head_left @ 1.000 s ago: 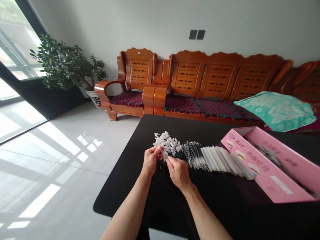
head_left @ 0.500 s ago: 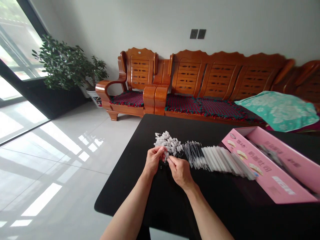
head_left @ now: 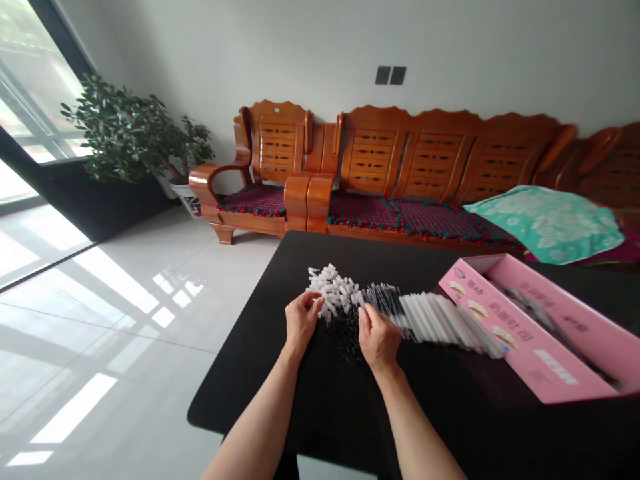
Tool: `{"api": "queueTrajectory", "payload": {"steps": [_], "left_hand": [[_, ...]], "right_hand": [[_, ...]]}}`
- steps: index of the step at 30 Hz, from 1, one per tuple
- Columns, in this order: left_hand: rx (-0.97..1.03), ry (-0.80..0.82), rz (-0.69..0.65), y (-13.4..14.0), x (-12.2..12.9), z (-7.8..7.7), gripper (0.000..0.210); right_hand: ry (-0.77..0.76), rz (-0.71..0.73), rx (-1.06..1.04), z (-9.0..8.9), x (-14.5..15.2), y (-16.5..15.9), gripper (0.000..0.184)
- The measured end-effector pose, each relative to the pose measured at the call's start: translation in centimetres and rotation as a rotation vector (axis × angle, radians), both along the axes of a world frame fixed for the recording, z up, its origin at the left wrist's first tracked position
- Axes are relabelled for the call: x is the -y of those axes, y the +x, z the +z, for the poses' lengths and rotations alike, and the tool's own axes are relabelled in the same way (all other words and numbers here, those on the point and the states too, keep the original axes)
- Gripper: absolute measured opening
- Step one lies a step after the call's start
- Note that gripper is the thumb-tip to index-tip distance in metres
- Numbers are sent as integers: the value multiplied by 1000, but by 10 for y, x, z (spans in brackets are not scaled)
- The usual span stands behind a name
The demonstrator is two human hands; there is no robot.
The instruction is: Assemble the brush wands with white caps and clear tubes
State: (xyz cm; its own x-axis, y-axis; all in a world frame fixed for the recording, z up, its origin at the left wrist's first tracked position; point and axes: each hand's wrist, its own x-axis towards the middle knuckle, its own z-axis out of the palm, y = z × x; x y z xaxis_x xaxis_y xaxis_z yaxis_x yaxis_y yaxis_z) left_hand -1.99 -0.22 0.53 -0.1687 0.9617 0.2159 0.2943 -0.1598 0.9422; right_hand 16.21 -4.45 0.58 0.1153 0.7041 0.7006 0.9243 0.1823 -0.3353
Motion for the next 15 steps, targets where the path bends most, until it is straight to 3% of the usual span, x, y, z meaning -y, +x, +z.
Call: {"api": "queueTrajectory", "payload": {"steps": [4,9,15], "left_hand": [[-150,24,44,1,-1,-2,25],[-161,26,55,2,1,-1,22],[-199,25,116,-4,1,2,23]], "right_hand": [[-78,-159,-37,1,-1,15,36],[-208,-180,-22,6,2,18,29],[-218,-268,12,6,2,22,25]]}}
